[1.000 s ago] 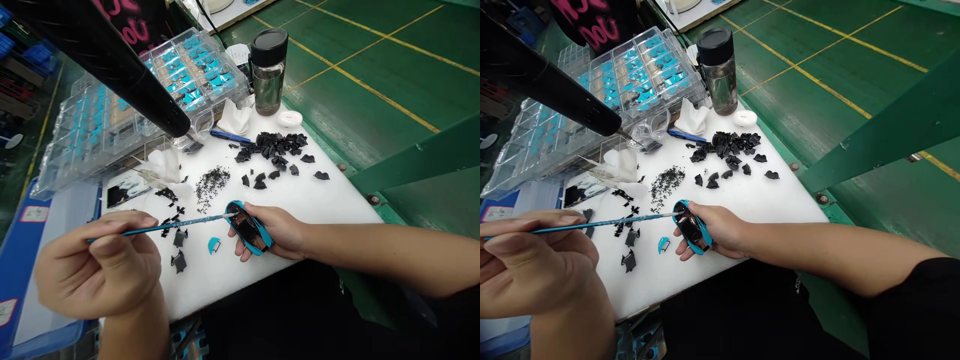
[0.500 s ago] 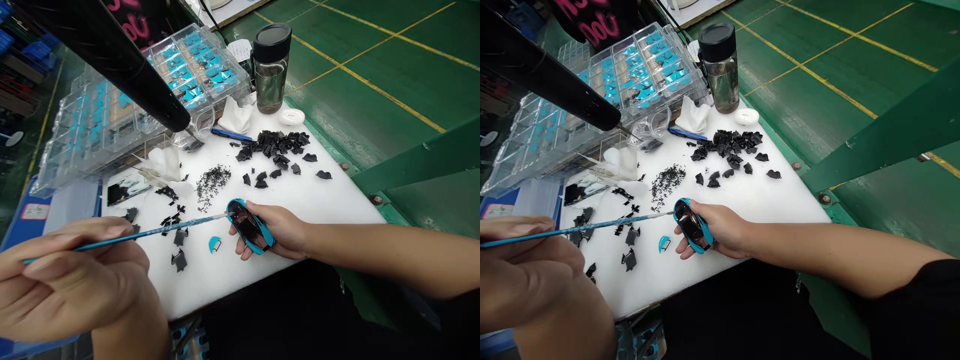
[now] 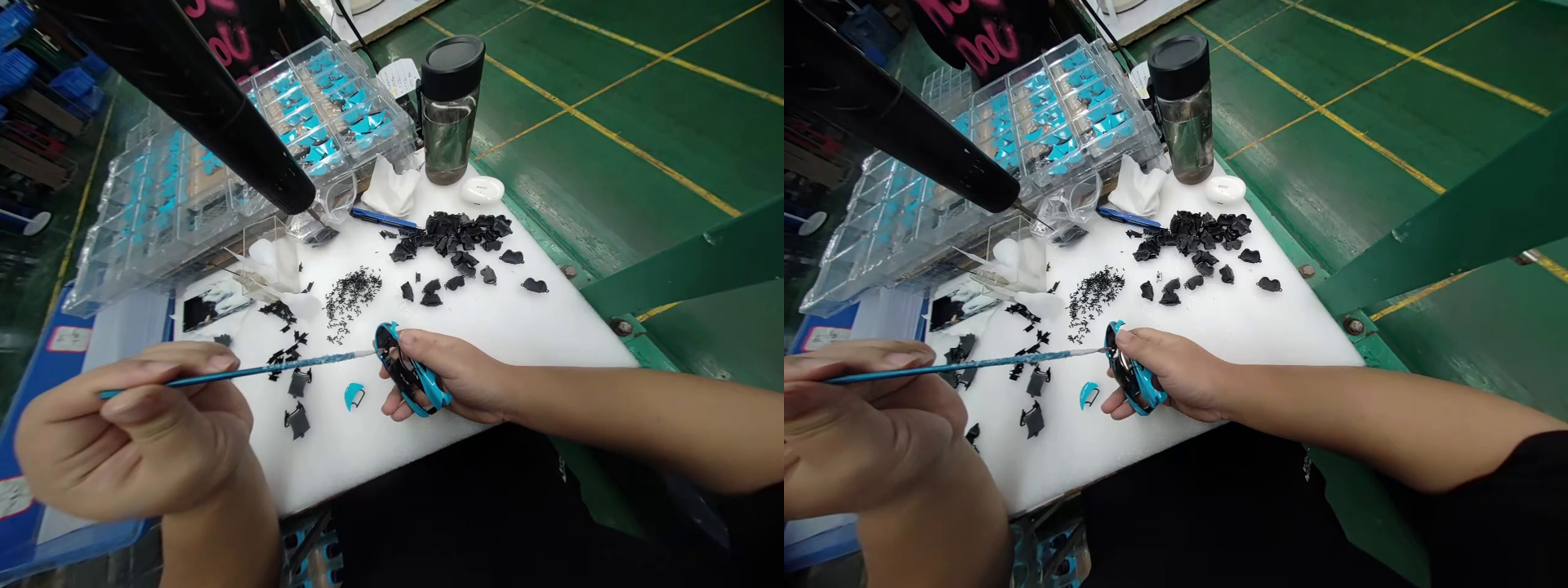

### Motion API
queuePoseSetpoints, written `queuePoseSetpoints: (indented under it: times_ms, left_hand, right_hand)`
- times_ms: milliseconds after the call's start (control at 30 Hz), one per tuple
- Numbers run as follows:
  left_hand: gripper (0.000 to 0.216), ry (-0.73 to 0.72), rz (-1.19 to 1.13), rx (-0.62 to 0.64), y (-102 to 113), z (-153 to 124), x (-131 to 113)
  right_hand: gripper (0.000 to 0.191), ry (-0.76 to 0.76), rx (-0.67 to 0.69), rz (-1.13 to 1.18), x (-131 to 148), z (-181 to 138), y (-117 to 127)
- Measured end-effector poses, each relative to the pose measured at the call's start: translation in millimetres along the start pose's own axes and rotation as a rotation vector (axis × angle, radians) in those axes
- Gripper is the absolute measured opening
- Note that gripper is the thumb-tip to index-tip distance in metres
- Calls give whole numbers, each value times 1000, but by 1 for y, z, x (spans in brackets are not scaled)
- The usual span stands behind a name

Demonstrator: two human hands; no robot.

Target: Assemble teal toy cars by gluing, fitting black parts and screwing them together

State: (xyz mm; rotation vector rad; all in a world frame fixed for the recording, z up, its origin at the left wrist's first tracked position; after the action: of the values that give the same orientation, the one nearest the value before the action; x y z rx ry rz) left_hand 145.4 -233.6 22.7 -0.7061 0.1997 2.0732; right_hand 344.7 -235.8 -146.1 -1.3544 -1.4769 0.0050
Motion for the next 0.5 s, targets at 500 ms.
queuePoseSetpoints:
  times_ms: [500]
  left_hand:
    - [57, -2, -28, 10, -6, -4, 2]
  right_hand:
    - [38, 22, 15, -35, -2, 2, 0]
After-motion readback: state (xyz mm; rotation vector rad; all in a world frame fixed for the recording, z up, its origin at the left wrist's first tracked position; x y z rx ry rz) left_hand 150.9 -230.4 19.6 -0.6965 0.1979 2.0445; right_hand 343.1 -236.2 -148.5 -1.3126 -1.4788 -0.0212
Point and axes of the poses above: each hand's wrist, its own z-axis towards the middle knuckle, its own y-axis out of the back of the hand, x = y × z, the point moved 9 cm from there along z, towards the middle knuckle, and after that the axes turned 15 degrees about -z, right-handed, at the moved point
